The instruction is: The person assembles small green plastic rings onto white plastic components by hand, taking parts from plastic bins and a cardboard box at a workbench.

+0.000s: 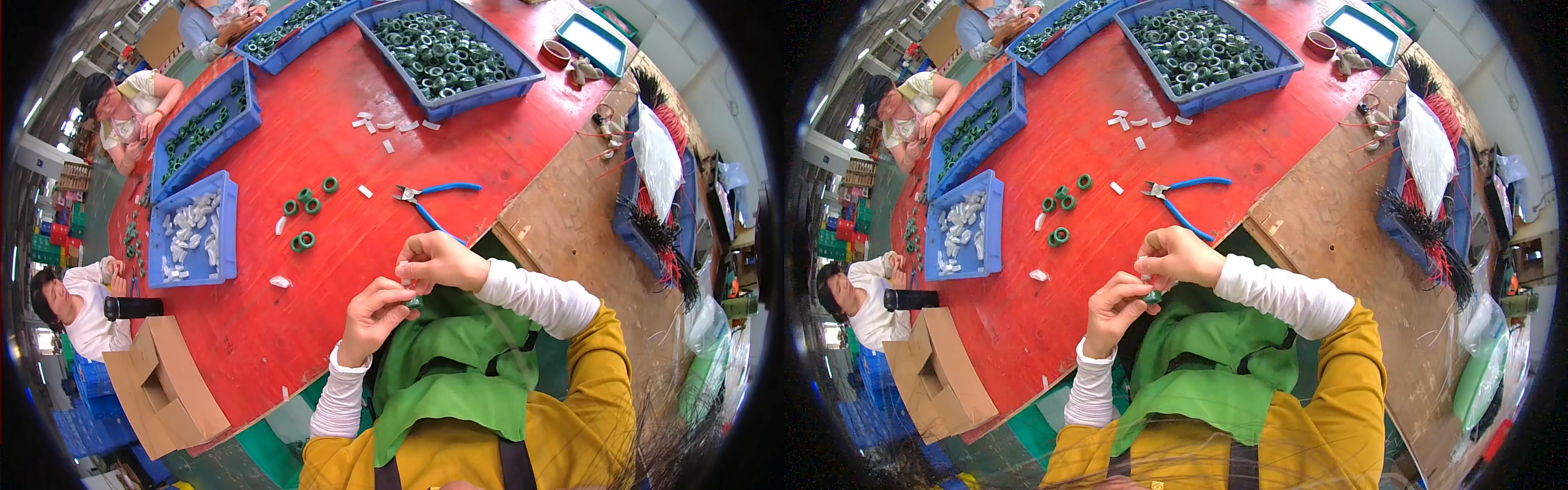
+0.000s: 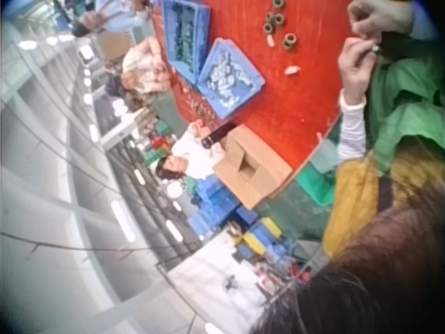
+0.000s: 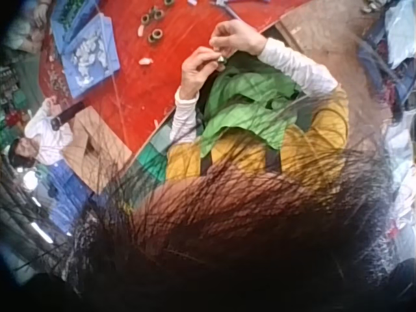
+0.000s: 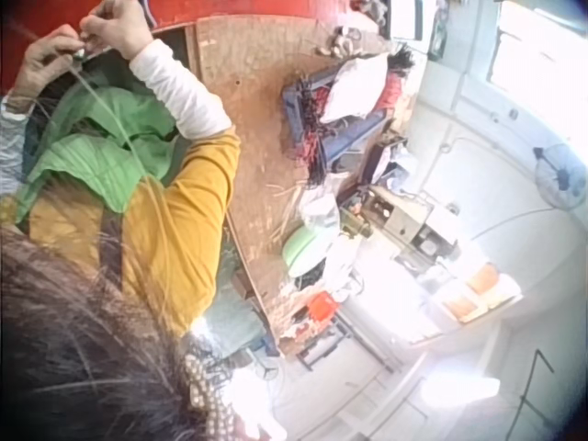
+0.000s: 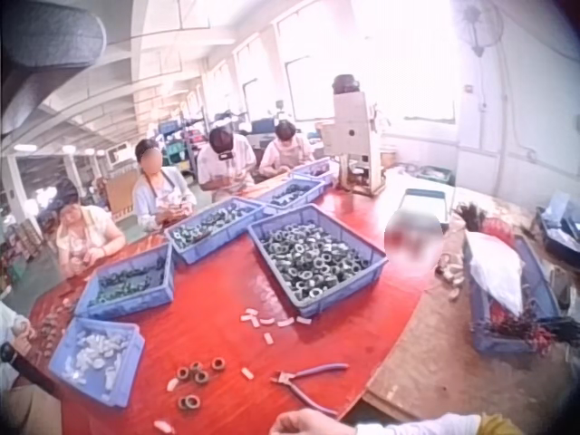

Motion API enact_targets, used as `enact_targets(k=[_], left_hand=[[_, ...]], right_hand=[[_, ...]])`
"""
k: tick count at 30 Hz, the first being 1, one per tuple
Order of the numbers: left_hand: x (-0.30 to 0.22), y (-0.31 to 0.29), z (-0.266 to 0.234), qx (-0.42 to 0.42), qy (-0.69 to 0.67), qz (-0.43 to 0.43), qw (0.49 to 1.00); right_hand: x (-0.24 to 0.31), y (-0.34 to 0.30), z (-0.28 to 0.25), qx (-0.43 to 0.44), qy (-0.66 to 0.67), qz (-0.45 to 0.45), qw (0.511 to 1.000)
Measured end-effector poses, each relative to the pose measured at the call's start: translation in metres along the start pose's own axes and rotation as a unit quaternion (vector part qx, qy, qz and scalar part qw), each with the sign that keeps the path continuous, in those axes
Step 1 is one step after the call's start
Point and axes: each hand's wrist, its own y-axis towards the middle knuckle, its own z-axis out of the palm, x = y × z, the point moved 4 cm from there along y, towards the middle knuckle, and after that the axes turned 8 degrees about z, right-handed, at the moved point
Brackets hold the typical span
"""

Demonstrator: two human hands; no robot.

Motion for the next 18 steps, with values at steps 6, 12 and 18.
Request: enact_targets(k=[6, 12, 18], left_hand=[[0.007, -0.005, -0.003, -0.037, -0.040, 0.003, 0.999], [0.013, -0.005, -0.004, -0.100, -0.122, -0.008, 0.988], [0.020, -0.008, -0.003, -0.136, -0.181, -0.037, 0.973]], right_hand=[[0.000, -0.015, 0.005, -0.117, -0.095, -0.225, 0.963], [-0.022, -0.013, 0.014, -0.096, 0.011, -0.201, 0.975], [-0.020, -0.024, 0.019, -0.048, -0.057, -0.280, 0.957]])
